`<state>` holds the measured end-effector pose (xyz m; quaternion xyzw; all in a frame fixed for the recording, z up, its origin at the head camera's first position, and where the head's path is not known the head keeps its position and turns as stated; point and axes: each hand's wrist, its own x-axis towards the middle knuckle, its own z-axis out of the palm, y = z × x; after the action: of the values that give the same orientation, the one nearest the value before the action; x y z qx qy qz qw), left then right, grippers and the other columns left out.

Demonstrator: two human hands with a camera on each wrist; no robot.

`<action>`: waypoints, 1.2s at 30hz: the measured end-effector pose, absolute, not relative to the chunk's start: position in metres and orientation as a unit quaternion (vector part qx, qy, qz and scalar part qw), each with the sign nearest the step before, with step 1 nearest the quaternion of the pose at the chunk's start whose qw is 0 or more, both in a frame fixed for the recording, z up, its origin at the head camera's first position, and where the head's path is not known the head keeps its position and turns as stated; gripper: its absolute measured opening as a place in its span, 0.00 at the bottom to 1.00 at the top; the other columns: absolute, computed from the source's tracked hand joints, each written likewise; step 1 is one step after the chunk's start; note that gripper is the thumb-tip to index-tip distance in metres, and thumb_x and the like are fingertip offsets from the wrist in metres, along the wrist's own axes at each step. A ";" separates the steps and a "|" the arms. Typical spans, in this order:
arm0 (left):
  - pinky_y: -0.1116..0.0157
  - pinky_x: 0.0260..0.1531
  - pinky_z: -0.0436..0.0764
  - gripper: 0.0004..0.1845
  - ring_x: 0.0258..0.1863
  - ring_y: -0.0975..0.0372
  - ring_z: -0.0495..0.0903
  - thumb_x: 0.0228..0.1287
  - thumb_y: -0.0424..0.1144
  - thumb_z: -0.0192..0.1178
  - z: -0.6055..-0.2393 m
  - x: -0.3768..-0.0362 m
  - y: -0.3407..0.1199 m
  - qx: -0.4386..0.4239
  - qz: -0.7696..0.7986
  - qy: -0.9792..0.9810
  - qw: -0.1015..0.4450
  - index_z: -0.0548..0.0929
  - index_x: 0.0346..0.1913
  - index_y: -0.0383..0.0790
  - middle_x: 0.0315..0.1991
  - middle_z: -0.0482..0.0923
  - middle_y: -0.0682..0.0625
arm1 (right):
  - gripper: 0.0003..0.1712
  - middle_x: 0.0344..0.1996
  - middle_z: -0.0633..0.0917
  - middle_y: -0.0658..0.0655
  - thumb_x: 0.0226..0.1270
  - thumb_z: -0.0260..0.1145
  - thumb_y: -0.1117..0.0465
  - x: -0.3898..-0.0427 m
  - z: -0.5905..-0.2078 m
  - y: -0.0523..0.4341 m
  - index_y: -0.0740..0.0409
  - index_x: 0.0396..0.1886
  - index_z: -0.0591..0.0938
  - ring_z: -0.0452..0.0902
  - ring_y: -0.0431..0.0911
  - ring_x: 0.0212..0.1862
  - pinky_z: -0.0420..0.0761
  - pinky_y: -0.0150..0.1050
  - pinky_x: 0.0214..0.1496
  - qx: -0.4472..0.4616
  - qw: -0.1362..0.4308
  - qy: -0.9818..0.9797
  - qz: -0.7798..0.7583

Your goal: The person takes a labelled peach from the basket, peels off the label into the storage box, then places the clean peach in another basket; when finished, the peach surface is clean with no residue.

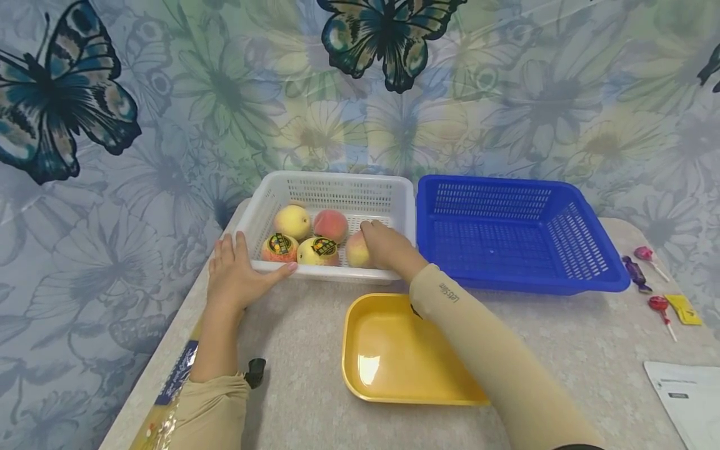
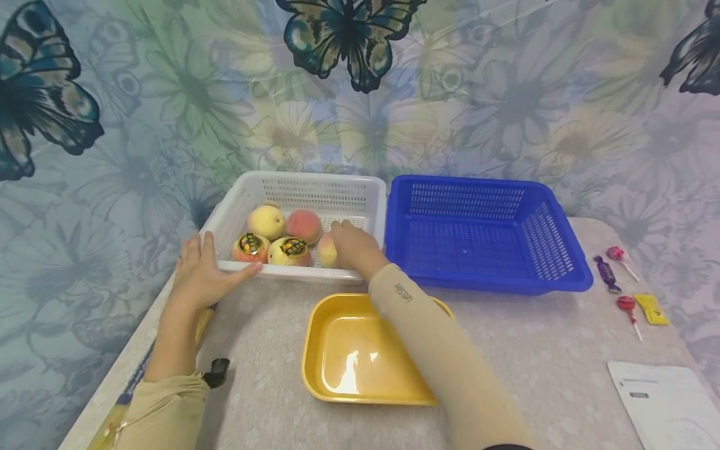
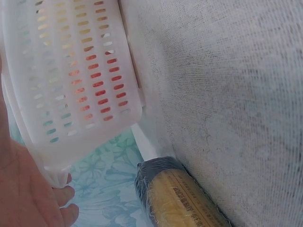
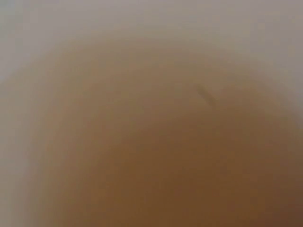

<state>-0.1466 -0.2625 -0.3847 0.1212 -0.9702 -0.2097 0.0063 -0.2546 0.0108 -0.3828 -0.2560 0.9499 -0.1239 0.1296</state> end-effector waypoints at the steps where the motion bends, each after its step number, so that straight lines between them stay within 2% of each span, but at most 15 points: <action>1: 0.31 0.71 0.40 0.75 0.77 0.35 0.29 0.44 0.81 0.59 -0.385 -0.147 -0.263 0.121 -0.211 -0.970 0.006 0.35 0.78 0.32 0.78 0.30 0.28 | 0.43 0.70 0.70 0.63 0.65 0.68 0.52 -0.255 -0.382 0.011 0.61 0.74 0.61 0.69 0.56 0.69 0.68 0.50 0.74 -0.255 0.126 0.950 -0.129; 7: 0.31 0.71 0.40 0.76 0.77 0.35 0.28 0.44 0.82 0.58 -0.389 -0.147 -0.265 0.122 -0.210 -0.970 0.007 0.34 0.78 0.32 0.78 0.29 0.28 | 0.49 0.65 0.72 0.63 0.56 0.74 0.47 -0.253 -0.376 0.015 0.62 0.72 0.64 0.72 0.55 0.64 0.72 0.48 0.71 -0.262 0.093 0.944 -0.178; 11: 0.31 0.71 0.39 0.75 0.77 0.35 0.28 0.44 0.82 0.58 -0.389 -0.147 -0.265 0.121 -0.212 -0.970 0.007 0.34 0.78 0.32 0.78 0.29 0.28 | 0.50 0.62 0.73 0.61 0.51 0.76 0.48 -0.251 -0.370 0.019 0.60 0.71 0.65 0.74 0.53 0.60 0.75 0.48 0.67 -0.268 0.083 0.937 -0.211; 14: 0.31 0.71 0.39 0.75 0.77 0.35 0.28 0.44 0.81 0.58 -0.388 -0.147 -0.265 0.120 -0.214 -0.970 0.007 0.34 0.78 0.32 0.78 0.29 0.28 | 0.52 0.64 0.72 0.59 0.49 0.78 0.49 -0.247 -0.363 0.023 0.58 0.72 0.65 0.73 0.52 0.60 0.75 0.49 0.67 -0.269 0.079 0.927 -0.247; 23: 0.32 0.72 0.38 0.75 0.77 0.36 0.27 0.45 0.81 0.59 -0.386 -0.147 -0.265 0.116 -0.219 -0.969 0.011 0.34 0.78 0.31 0.78 0.27 0.29 | 0.49 0.60 0.71 0.55 0.48 0.78 0.50 -0.229 -0.331 0.047 0.52 0.70 0.68 0.76 0.50 0.54 0.82 0.50 0.57 -0.301 0.047 0.902 -0.307; 31: 0.32 0.72 0.39 0.75 0.77 0.35 0.28 0.44 0.80 0.60 -0.385 -0.146 -0.264 0.112 -0.215 -0.970 0.021 0.35 0.78 0.30 0.78 0.26 0.28 | 0.49 0.63 0.70 0.52 0.46 0.80 0.50 -0.210 -0.313 0.072 0.47 0.70 0.69 0.75 0.50 0.55 0.82 0.51 0.55 -0.331 0.028 0.886 -0.324; 36: 0.31 0.71 0.39 0.72 0.78 0.36 0.30 0.47 0.75 0.64 -0.378 -0.144 -0.256 0.095 -0.218 -0.970 0.056 0.38 0.79 0.32 0.79 0.30 0.30 | 0.50 0.62 0.70 0.50 0.44 0.82 0.50 -0.200 -0.308 0.085 0.45 0.70 0.70 0.74 0.46 0.57 0.82 0.49 0.56 -0.347 0.017 0.874 -0.340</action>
<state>-0.1441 -0.2556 -0.3777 0.0952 -0.9698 -0.2176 0.0556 -0.2001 0.0850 -0.3075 -0.3471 0.8738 -0.3401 0.0167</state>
